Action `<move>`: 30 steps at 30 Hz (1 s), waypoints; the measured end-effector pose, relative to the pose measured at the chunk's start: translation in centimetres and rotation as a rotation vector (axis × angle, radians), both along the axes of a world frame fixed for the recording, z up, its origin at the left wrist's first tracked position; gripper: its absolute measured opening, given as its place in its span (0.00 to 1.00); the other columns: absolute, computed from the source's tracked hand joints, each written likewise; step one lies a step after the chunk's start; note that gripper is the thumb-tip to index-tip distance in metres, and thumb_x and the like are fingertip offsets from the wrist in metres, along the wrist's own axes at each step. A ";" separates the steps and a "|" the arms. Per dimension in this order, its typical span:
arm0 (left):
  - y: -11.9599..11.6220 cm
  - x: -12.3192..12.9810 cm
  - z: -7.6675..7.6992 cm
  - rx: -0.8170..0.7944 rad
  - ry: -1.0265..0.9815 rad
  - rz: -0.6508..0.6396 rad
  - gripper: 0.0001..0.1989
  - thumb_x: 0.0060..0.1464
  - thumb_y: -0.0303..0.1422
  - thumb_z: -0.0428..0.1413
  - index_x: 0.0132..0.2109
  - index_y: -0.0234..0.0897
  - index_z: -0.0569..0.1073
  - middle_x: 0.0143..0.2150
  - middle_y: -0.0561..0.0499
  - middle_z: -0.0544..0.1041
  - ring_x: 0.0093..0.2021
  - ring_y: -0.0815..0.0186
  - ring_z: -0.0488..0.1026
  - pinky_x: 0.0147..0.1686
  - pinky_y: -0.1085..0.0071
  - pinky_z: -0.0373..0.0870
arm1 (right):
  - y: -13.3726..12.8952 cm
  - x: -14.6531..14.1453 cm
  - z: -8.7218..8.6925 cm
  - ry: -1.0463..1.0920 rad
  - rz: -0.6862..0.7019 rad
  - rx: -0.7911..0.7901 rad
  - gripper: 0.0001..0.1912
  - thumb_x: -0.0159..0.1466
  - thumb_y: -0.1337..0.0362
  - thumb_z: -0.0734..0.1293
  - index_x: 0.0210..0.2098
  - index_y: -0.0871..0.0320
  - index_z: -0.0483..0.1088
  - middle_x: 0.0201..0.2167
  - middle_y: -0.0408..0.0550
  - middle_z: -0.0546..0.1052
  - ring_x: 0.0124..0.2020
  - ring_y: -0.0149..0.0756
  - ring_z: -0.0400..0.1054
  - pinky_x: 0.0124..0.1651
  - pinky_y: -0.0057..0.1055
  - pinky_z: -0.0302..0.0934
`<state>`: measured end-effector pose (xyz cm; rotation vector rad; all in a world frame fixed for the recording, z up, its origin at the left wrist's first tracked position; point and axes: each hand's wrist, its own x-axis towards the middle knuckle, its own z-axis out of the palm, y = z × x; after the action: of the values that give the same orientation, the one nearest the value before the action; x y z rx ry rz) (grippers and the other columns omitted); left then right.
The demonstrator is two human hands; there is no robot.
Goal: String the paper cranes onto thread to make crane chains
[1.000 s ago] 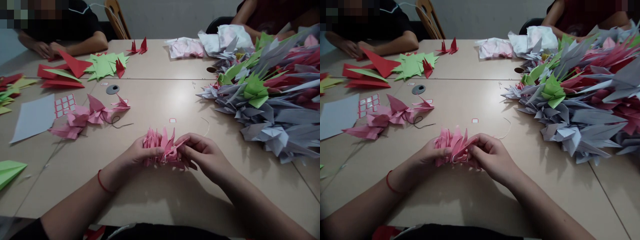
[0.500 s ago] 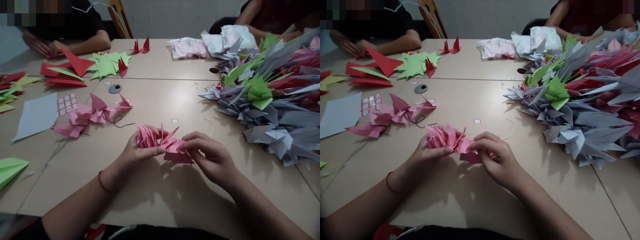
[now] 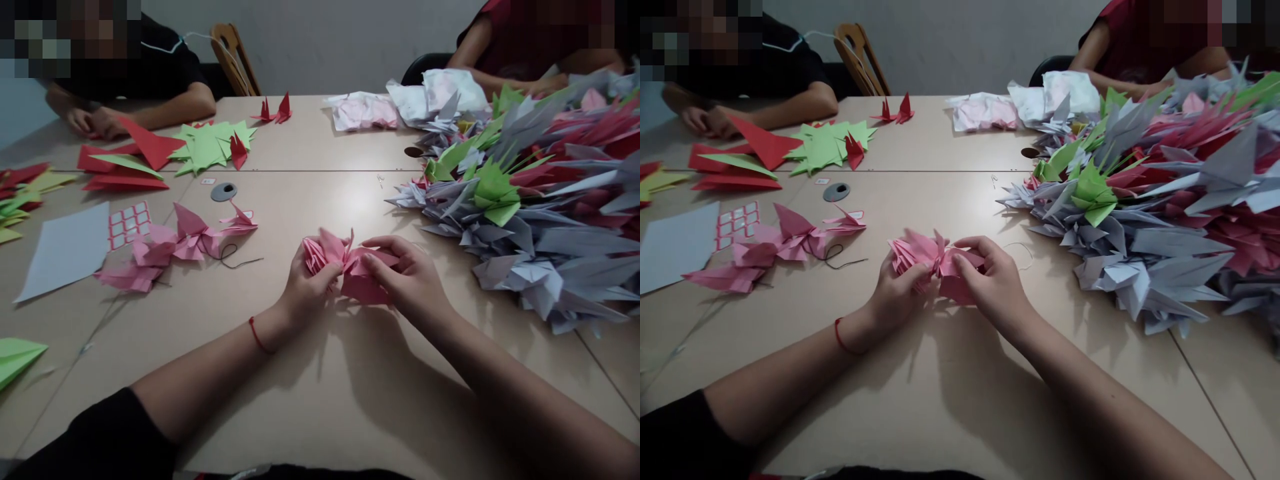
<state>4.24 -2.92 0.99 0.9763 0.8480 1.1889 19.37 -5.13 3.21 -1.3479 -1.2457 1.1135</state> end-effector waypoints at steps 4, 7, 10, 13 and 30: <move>0.8 0.2 -0.7 -0.108 -0.050 -0.029 0.09 0.45 0.30 0.62 0.35 0.35 0.71 0.29 0.53 0.74 0.29 0.71 0.71 0.32 0.74 0.69 | 0.4 0.2 -0.8 -0.218 0.077 0.256 0.06 0.61 0.64 0.64 0.39 0.54 0.68 0.36 0.47 0.76 0.36 0.35 0.73 0.38 0.32 0.66; 1.1 -0.1 -0.9 -0.134 -0.038 -0.029 0.09 0.46 0.32 0.62 0.34 0.33 0.73 0.29 0.53 0.74 0.29 0.71 0.71 0.32 0.75 0.69 | 0.4 0.0 -1.7 -0.220 0.047 0.309 0.08 0.62 0.65 0.64 0.42 0.53 0.66 0.36 0.47 0.77 0.36 0.36 0.74 0.38 0.32 0.68; 1.1 -0.5 -1.0 -0.098 0.038 0.050 0.07 0.48 0.33 0.61 0.33 0.34 0.73 0.29 0.53 0.74 0.30 0.70 0.71 0.33 0.73 0.69 | 0.3 0.0 -2.4 -0.145 -0.003 0.266 0.11 0.61 0.64 0.65 0.44 0.53 0.64 0.33 0.46 0.77 0.35 0.35 0.74 0.36 0.31 0.67; 0.9 -0.8 -1.0 -0.033 0.106 0.053 0.07 0.51 0.35 0.59 0.33 0.34 0.73 0.30 0.52 0.75 0.32 0.69 0.71 0.36 0.72 0.69 | 0.1 0.1 -2.3 -0.071 -0.005 0.158 0.12 0.61 0.60 0.66 0.44 0.54 0.64 0.30 0.46 0.76 0.32 0.35 0.72 0.34 0.31 0.66; -0.1 -0.4 -0.6 0.029 -0.043 -0.059 0.12 0.51 0.30 0.57 0.43 0.39 0.65 0.43 0.48 0.77 0.44 0.63 0.75 0.46 0.64 0.70 | 0.2 -0.4 -0.2 0.109 0.196 -0.280 0.15 0.56 0.54 0.66 0.21 0.59 0.67 0.16 0.39 0.60 0.18 0.26 0.51 0.21 0.26 0.43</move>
<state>3.80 -3.00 0.40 0.9901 0.7646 1.1702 18.92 -4.95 3.02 -1.3690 -1.1922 1.5247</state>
